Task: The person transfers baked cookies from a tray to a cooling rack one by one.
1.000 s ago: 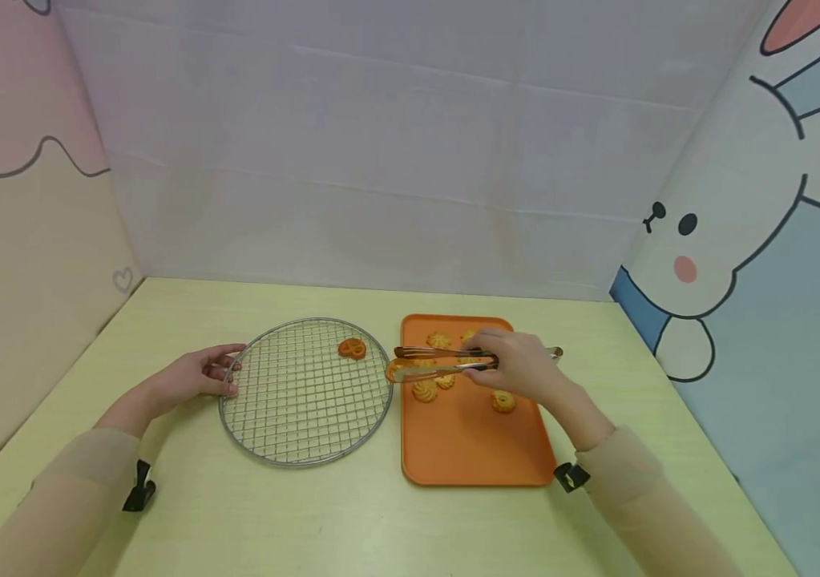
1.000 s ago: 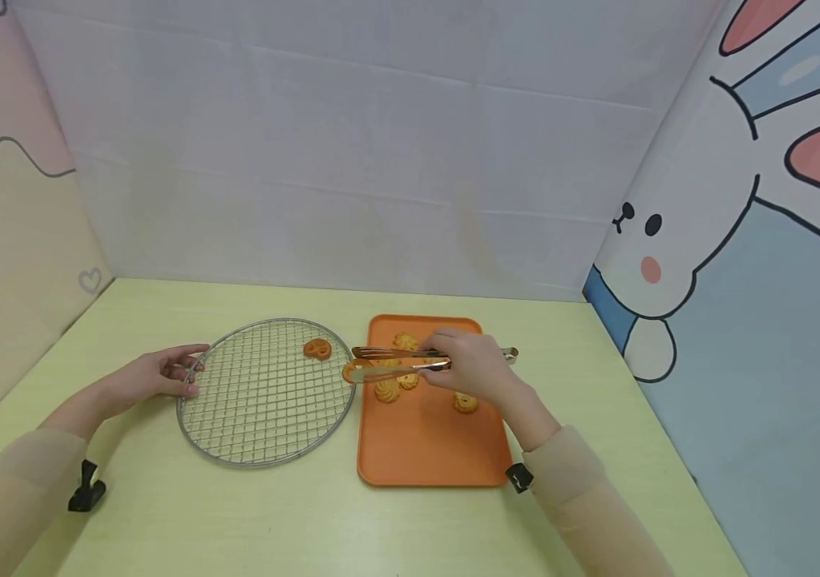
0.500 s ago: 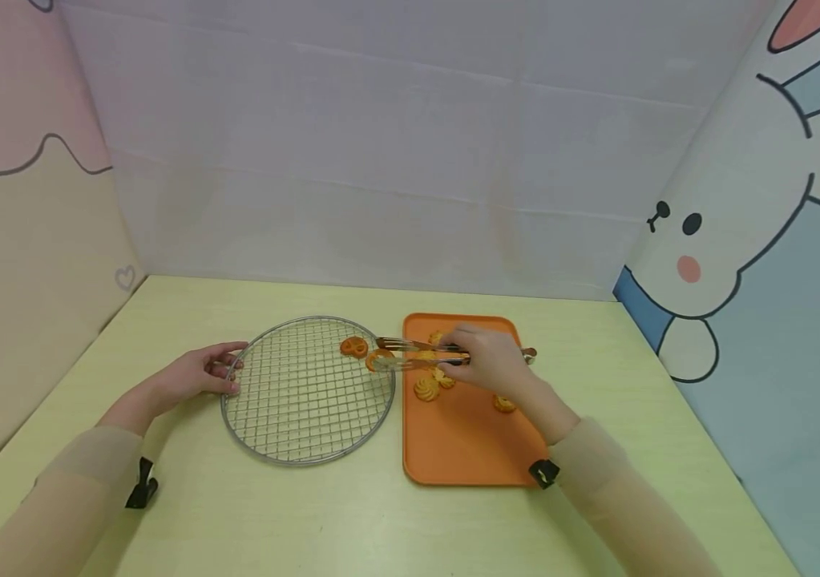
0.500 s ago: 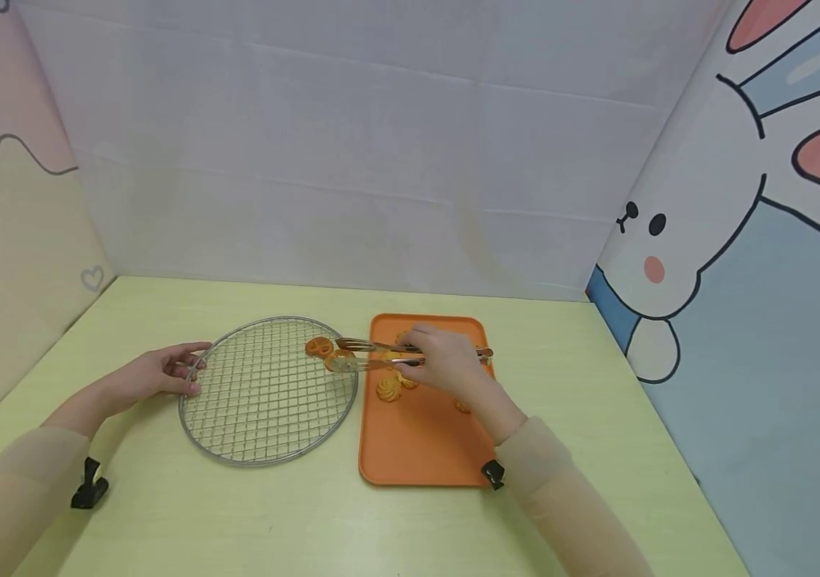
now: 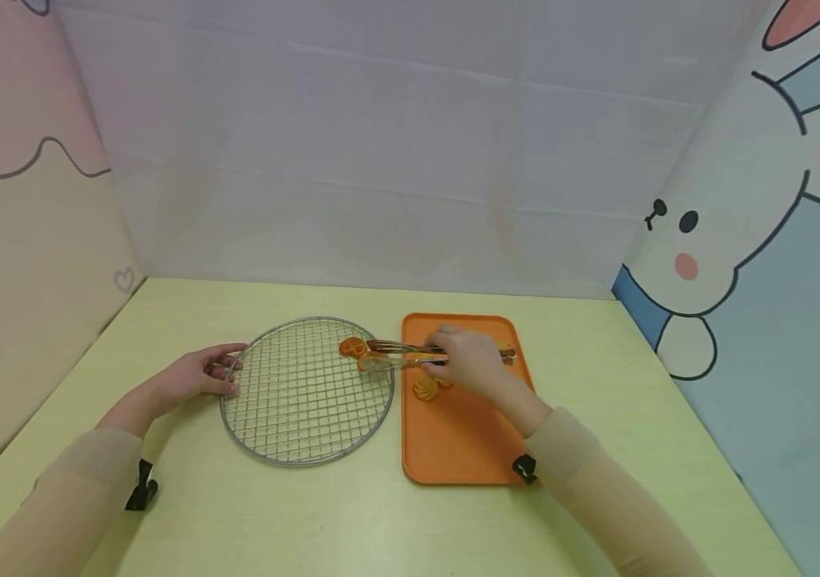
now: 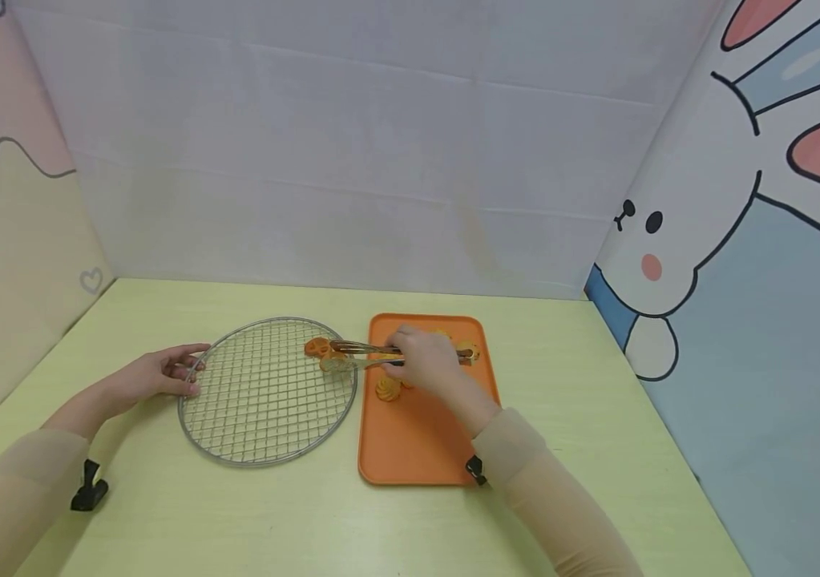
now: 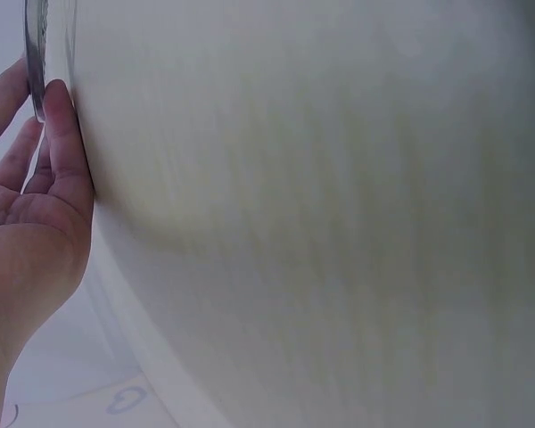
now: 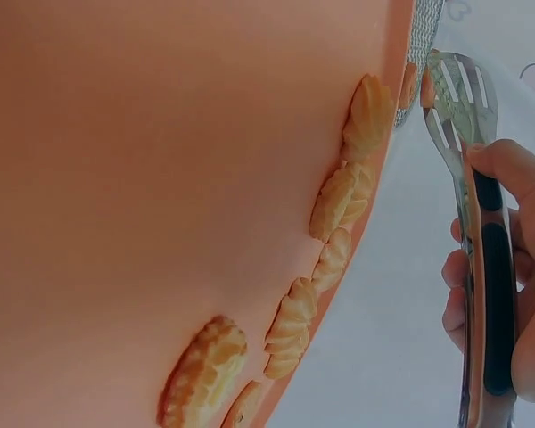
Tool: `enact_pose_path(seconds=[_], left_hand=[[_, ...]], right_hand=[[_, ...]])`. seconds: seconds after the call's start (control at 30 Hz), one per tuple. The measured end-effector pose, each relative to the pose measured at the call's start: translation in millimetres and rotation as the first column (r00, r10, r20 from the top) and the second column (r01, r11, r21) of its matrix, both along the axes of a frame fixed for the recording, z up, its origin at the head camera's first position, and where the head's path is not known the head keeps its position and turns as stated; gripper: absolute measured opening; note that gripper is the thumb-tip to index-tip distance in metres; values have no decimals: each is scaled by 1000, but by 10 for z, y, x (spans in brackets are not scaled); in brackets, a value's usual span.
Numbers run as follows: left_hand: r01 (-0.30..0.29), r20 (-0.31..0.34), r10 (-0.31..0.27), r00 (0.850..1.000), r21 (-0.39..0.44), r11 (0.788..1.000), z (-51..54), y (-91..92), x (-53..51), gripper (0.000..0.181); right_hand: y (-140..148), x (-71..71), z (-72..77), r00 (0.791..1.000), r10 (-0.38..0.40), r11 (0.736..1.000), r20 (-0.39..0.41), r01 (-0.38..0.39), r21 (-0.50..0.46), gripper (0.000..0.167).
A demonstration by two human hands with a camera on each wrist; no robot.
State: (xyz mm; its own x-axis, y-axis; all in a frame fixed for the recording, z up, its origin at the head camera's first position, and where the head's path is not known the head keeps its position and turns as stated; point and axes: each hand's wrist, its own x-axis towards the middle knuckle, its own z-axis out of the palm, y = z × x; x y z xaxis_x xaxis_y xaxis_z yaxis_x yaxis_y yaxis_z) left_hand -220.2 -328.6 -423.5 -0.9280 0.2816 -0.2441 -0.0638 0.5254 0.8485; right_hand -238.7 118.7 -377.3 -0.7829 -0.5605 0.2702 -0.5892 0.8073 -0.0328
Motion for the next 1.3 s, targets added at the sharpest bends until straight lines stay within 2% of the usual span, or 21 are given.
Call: enact_pose_path(seconds=[0.23,0.47,0.67,0.83,1.1,1.3], left_hand=[[3,-4,-3,1000,-8,1000,-3,2,-7,84],[7,-1,-7,1000,7,1000,-20,15,-17,85],[4,-5,-4,1000,-2,1000,-30,-1,-26,85],[-4,14,4,1000,13,1000,-41,-23,-28,85],[-3,16,3,1000,22,1000,-37,-35,-20,85],[1,22,-2,1000,30,1000,-25,-32,-9,85]], right_hand=[[-63,-38,-25,998,-29,998,54,25,63,29],[-68,-51,-43,995,-29,998,92,24,52,28],[-68,-58,-46,995,-17,999,94,12,50,29],[-71,-60,-39,994,-20,999,112,15,46,30],[-2,-25,36,987,-44,999,152,42,21,33],[100,15,138,994,-17,1000,110,18,-10,30]])
